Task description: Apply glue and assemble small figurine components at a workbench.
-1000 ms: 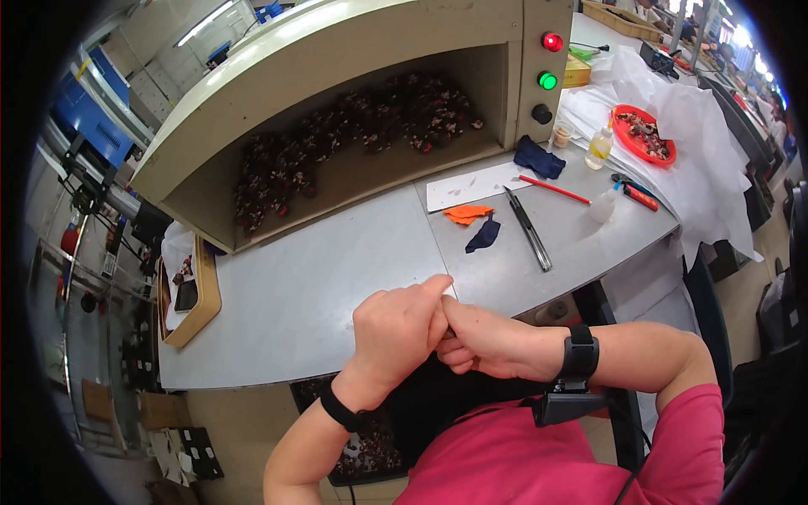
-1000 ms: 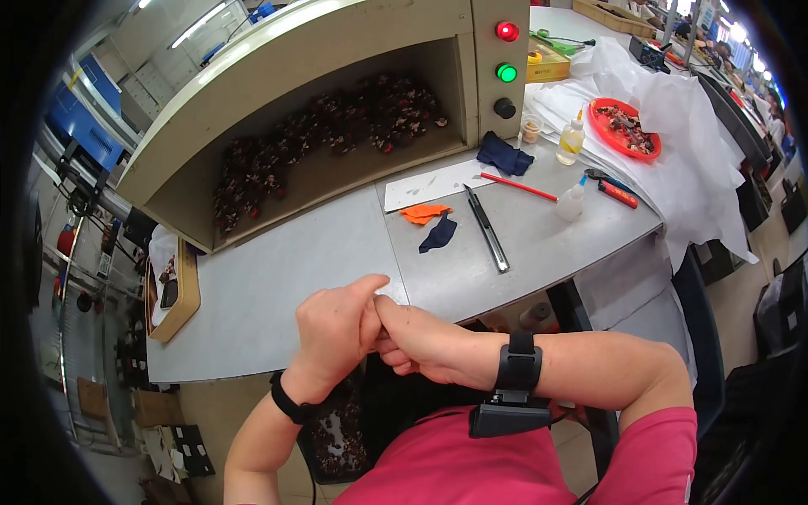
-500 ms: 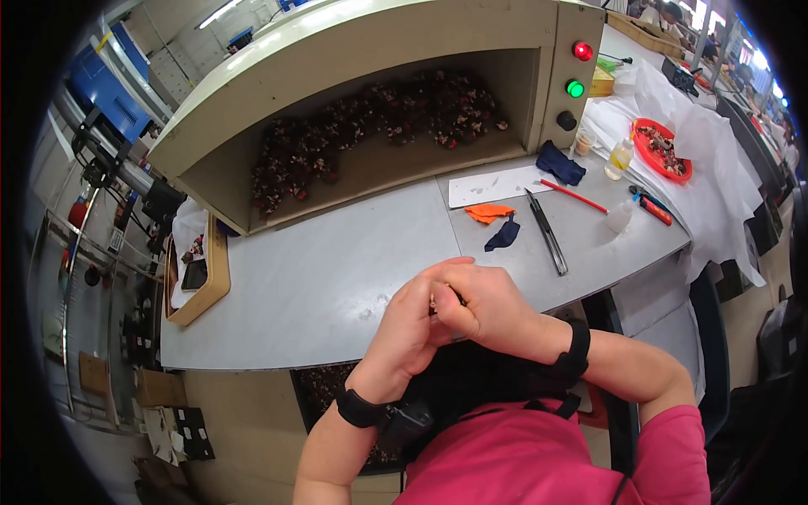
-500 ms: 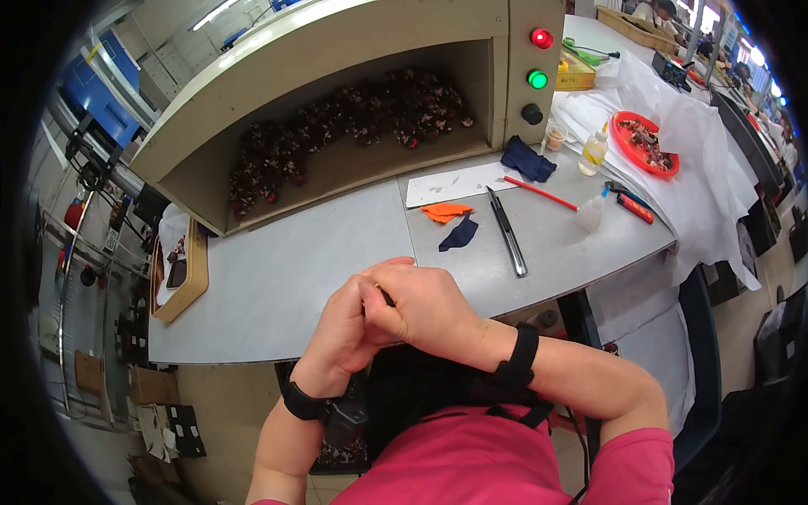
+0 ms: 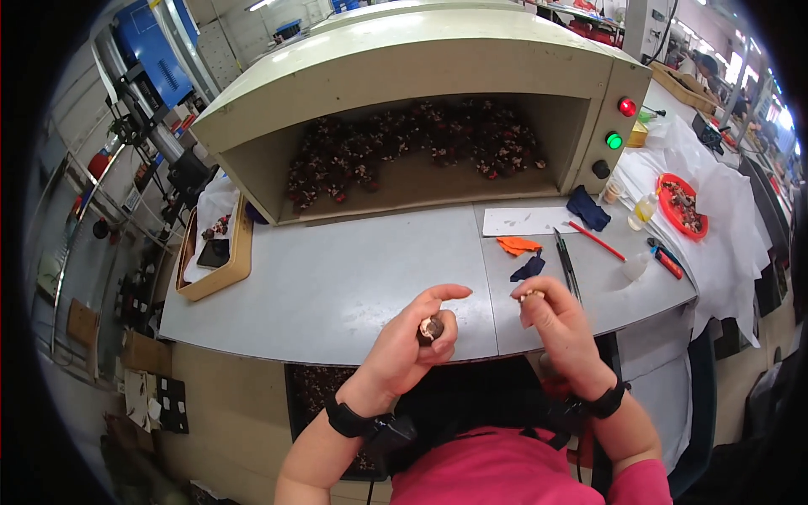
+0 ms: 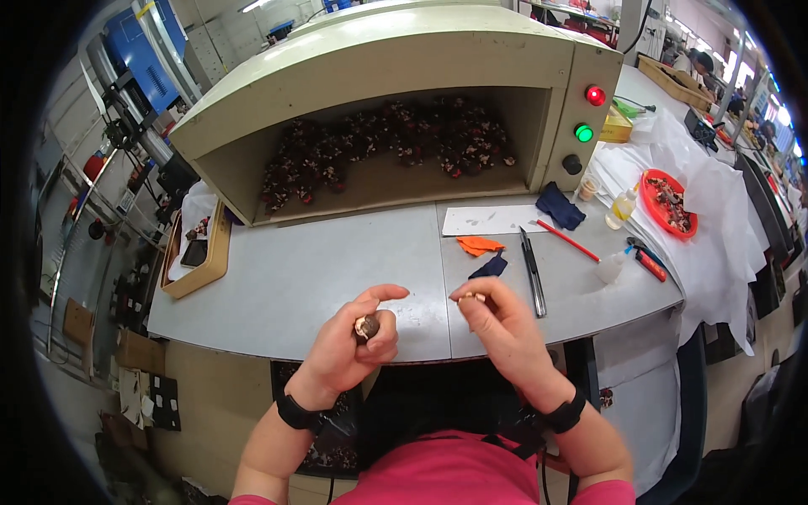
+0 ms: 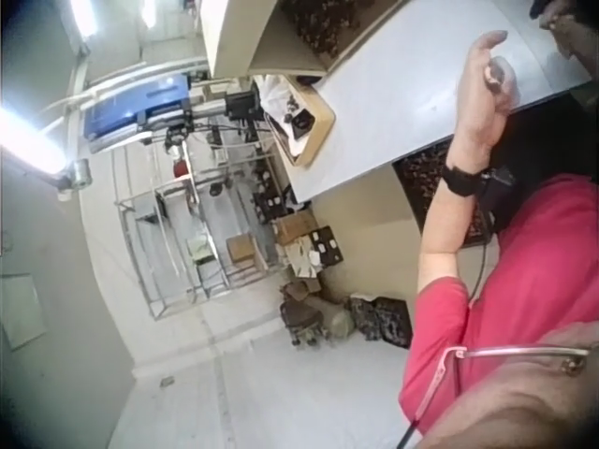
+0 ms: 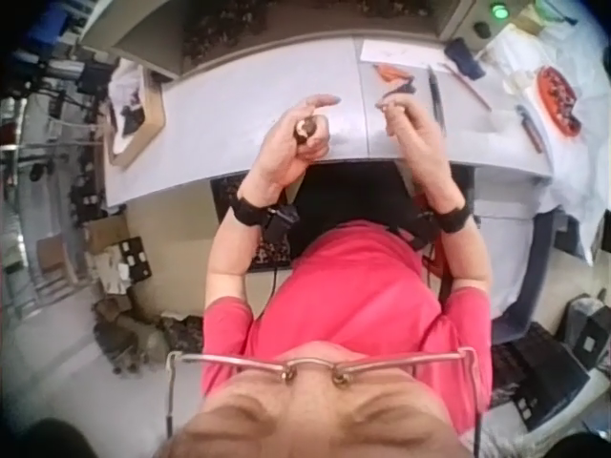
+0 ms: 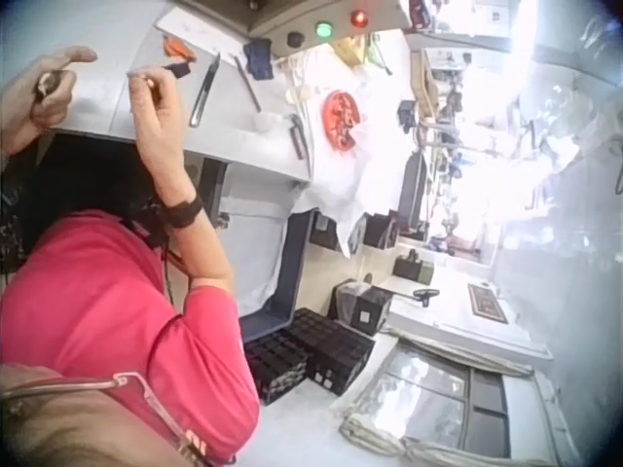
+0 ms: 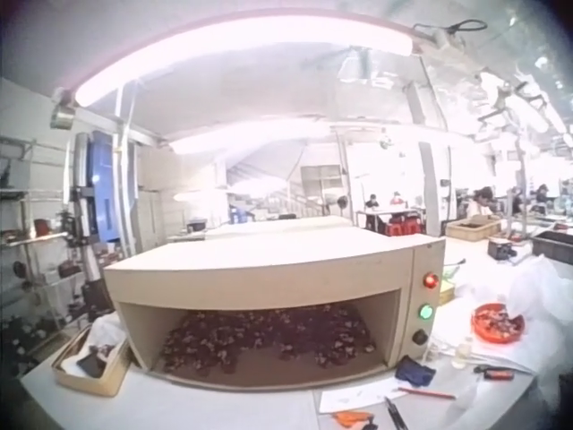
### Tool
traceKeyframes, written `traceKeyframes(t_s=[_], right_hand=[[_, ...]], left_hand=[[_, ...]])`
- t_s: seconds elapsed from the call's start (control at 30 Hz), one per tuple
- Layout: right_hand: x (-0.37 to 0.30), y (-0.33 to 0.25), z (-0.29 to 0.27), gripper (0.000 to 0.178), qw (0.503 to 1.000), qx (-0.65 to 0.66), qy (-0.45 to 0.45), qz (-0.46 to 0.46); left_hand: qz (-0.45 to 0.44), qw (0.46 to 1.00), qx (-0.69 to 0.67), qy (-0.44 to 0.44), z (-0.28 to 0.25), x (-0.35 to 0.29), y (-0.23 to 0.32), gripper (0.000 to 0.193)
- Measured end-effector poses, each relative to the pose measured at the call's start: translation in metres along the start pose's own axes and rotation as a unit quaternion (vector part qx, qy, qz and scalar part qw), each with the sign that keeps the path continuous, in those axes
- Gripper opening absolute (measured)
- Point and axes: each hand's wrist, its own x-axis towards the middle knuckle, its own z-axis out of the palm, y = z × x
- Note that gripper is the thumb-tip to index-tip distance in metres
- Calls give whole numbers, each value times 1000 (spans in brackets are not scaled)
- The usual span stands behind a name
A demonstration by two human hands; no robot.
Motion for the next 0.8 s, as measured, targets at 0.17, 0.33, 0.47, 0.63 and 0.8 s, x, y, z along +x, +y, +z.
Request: traceKeyframes(t_s=[0.17, 0.33, 0.47, 0.63, 0.8], right_hand=[[-5, 15, 4, 21, 999, 31, 1, 35], [-1, 27, 3, 24, 998, 53, 6, 22], [-1, 38, 0, 26, 1000, 9, 5, -16], [-6, 41, -1, 27, 999, 42, 19, 23], [-5, 42, 1, 27, 997, 60, 31, 25]], left_hand=[[3, 1000, -9, 2, -3, 1, -10, 32], [27, 999, 1, 39, -3, 4, -16, 30], [35, 997, 7, 72, 0, 6, -22, 31], [38, 997, 16, 72, -4, 17, -33, 32], [33, 994, -9, 103, -3, 25, -41, 34]])
